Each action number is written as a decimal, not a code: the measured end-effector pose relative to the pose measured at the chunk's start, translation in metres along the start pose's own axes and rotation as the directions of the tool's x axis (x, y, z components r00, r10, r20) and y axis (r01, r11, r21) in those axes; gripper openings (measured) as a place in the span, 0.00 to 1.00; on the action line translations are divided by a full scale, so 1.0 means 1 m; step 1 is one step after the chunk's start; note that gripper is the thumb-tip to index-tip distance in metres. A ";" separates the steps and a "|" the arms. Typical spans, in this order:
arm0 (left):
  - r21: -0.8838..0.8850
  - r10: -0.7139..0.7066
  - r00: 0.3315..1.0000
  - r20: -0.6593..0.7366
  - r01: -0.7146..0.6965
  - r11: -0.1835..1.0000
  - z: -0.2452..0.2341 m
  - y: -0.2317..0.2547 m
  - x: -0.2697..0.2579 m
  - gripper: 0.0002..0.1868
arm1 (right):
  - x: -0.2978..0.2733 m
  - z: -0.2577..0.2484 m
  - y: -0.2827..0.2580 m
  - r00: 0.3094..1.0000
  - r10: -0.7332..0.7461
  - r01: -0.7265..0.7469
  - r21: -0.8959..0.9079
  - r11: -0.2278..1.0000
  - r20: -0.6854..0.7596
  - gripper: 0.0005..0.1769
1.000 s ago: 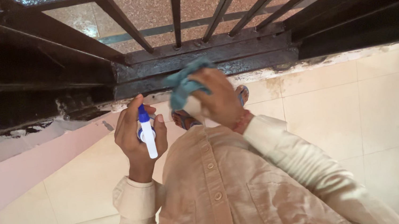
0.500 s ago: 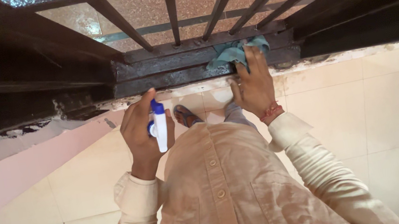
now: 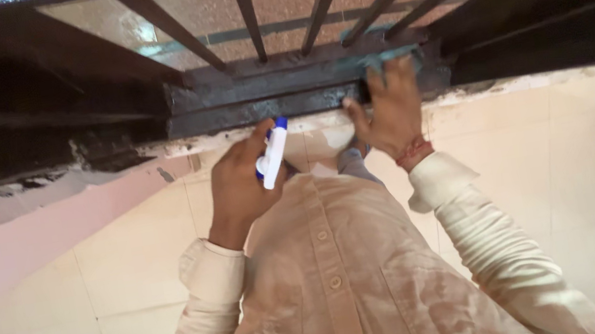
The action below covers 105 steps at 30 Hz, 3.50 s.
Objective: The person cleans a metal gate by spraying liquid from a bottle onto the bars and wiping the metal surfaces with a blue cloth.
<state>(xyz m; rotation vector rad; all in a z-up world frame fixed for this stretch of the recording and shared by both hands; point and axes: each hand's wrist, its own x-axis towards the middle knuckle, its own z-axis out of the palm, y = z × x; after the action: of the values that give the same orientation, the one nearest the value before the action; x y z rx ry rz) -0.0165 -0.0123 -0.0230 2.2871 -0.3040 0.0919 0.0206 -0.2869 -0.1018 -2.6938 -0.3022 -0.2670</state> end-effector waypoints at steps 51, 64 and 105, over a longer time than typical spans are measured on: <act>-0.070 -0.235 0.964 0.126 0.245 0.967 0.039 -0.027 0.008 0.27 | 0.008 -0.028 -0.005 0.989 0.123 -0.129 0.068 0.989 0.082 0.31; -0.059 -0.385 0.913 0.137 0.395 0.917 0.018 -0.042 -0.012 0.26 | 0.029 0.016 -0.084 0.939 -0.287 0.217 0.323 0.921 0.188 0.31; -0.132 -0.434 0.879 -0.194 0.415 0.900 0.005 -0.045 -0.061 0.27 | 0.037 -0.004 -0.109 0.840 -0.399 0.351 0.192 0.917 0.367 0.28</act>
<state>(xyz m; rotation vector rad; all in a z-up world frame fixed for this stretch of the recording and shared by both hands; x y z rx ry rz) -0.0649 0.0245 -0.0684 2.1800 0.3091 0.1016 0.0278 -0.1850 -0.0482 -2.5314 -0.9463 0.1974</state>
